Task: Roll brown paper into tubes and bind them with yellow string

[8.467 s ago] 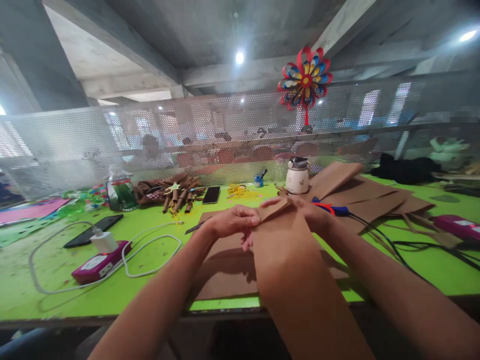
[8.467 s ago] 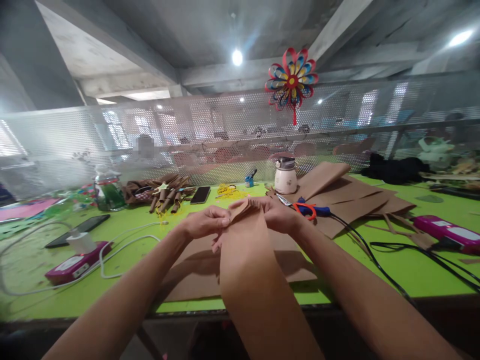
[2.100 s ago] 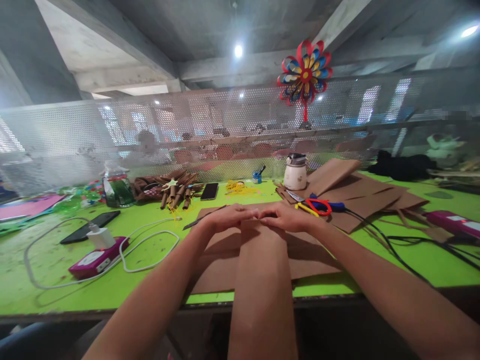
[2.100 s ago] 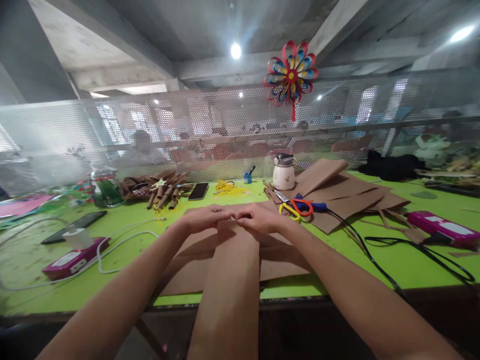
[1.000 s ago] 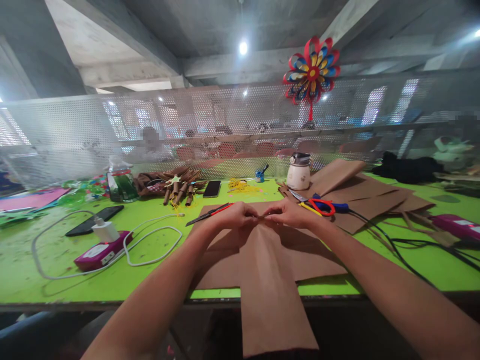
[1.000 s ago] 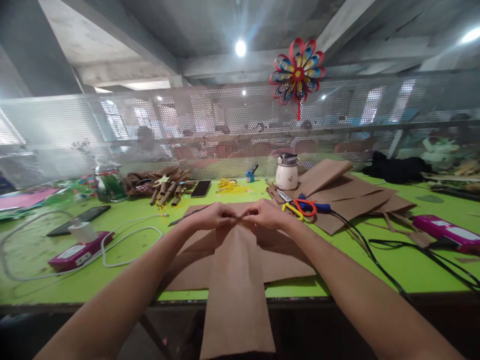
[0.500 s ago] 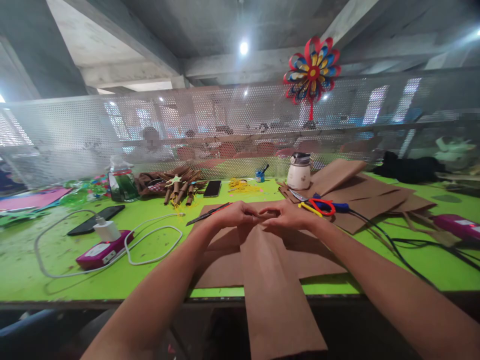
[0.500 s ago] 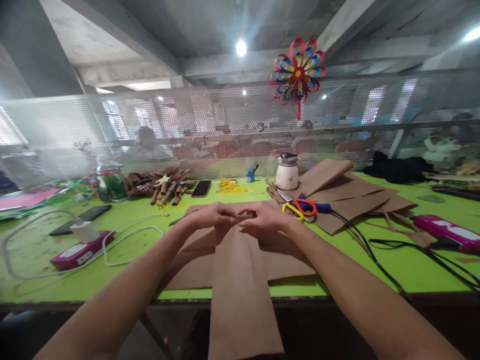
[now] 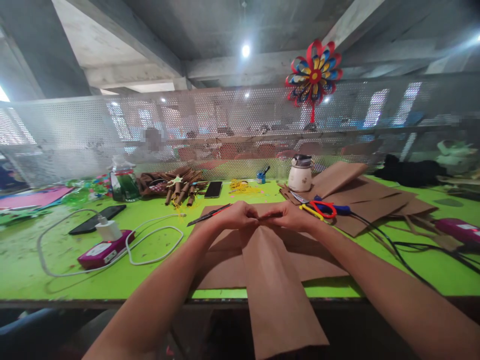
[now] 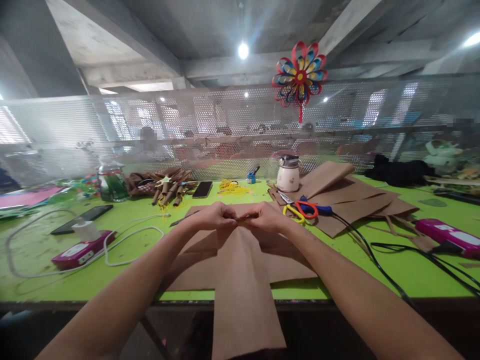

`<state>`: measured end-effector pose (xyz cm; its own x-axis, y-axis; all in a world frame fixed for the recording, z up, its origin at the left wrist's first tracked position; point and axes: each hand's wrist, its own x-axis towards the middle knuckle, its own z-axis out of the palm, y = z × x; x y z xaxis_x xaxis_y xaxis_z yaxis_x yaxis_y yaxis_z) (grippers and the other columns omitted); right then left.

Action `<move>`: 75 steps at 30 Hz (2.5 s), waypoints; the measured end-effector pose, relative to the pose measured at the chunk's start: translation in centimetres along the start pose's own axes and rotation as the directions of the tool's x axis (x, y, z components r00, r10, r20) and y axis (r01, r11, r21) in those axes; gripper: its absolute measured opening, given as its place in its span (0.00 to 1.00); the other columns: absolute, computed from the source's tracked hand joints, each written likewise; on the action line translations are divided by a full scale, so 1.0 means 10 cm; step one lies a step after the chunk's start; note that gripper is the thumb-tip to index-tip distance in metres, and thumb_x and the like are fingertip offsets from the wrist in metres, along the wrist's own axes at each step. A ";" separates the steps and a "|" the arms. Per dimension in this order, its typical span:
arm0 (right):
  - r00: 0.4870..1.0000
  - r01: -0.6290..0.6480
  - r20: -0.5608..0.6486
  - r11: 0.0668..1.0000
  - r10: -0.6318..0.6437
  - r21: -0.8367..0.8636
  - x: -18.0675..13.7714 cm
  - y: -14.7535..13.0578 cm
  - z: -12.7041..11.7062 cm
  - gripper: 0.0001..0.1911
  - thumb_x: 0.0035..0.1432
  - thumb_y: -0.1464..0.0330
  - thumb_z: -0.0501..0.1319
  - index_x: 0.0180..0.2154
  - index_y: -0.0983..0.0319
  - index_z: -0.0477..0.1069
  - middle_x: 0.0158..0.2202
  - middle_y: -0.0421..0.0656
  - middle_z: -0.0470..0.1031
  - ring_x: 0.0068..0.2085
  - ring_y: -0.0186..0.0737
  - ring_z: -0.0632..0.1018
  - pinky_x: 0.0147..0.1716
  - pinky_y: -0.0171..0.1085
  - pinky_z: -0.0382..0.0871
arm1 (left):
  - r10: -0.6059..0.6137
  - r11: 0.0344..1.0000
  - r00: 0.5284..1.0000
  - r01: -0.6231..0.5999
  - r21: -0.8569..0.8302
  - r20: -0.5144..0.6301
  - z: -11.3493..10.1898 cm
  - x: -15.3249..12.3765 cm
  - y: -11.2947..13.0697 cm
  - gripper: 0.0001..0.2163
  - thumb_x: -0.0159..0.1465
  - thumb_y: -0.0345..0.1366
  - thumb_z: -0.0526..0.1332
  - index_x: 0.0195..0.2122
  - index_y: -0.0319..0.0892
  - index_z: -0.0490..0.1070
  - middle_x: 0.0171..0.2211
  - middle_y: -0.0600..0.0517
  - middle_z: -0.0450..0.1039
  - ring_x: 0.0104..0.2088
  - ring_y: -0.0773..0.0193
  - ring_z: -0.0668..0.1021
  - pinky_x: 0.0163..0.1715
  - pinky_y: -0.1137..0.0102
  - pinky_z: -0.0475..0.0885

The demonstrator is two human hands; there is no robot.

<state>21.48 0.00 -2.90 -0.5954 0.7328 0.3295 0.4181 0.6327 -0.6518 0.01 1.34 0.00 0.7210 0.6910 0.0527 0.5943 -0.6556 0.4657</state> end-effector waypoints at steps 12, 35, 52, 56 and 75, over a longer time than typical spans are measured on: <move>0.982 0.168 -0.063 0.975 -0.178 -0.142 -0.01 -0.10 0.03 0.13 0.59 0.66 0.57 0.43 0.58 0.77 0.42 0.41 0.79 0.41 0.40 0.79 0.43 0.35 0.71 | -0.043 0.869 0.990 0.105 -0.484 0.138 0.00 -0.04 -0.16 0.16 0.59 0.47 0.58 0.34 0.38 0.73 0.26 0.54 0.66 0.27 0.69 0.64 0.27 0.74 0.58; 0.979 -0.171 0.158 0.935 0.126 0.311 -0.05 -0.10 -0.15 0.25 0.52 0.62 0.63 0.51 0.66 0.69 0.33 0.44 0.74 0.31 0.35 0.74 0.31 0.36 0.69 | -0.026 0.839 0.991 0.093 -0.537 0.130 -0.01 -0.04 0.02 0.11 0.59 0.42 0.60 0.34 0.39 0.76 0.28 0.54 0.70 0.28 0.70 0.65 0.32 0.73 0.57; 0.974 -0.169 0.172 0.980 0.149 0.104 -0.03 -0.03 -0.16 0.18 0.55 0.57 0.57 0.30 0.66 0.73 0.19 0.39 0.69 0.21 0.31 0.67 0.23 0.32 0.59 | 0.022 0.962 0.983 0.030 -0.270 0.184 0.03 0.01 0.02 0.14 0.61 0.45 0.54 0.31 0.38 0.70 0.24 0.56 0.62 0.26 0.70 0.62 0.27 0.74 0.57; 0.973 -0.080 0.216 0.996 0.086 -0.033 -0.03 -0.10 -0.17 0.20 0.57 0.56 0.56 0.32 0.65 0.76 0.24 0.41 0.72 0.24 0.31 0.68 0.24 0.32 0.58 | 0.087 0.981 0.986 -0.060 -0.186 0.143 0.04 0.04 -0.02 0.13 0.62 0.43 0.54 0.35 0.39 0.71 0.27 0.54 0.66 0.28 0.69 0.64 0.29 0.75 0.59; 0.965 -0.104 0.248 0.993 0.086 0.060 -0.06 -0.13 -0.23 0.21 0.55 0.54 0.57 0.25 0.66 0.72 0.18 0.38 0.65 0.20 0.28 0.63 0.19 0.30 0.54 | 0.098 0.989 0.995 -0.101 0.104 0.035 0.03 0.01 0.18 0.12 0.64 0.39 0.52 0.39 0.40 0.72 0.33 0.51 0.72 0.32 0.67 0.69 0.32 0.75 0.62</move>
<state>22.87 -0.70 -0.64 -0.7089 0.6992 0.0922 0.4358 0.5372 -0.7222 1.22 0.16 0.57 0.7879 0.6122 0.0670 0.5522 -0.7504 0.3634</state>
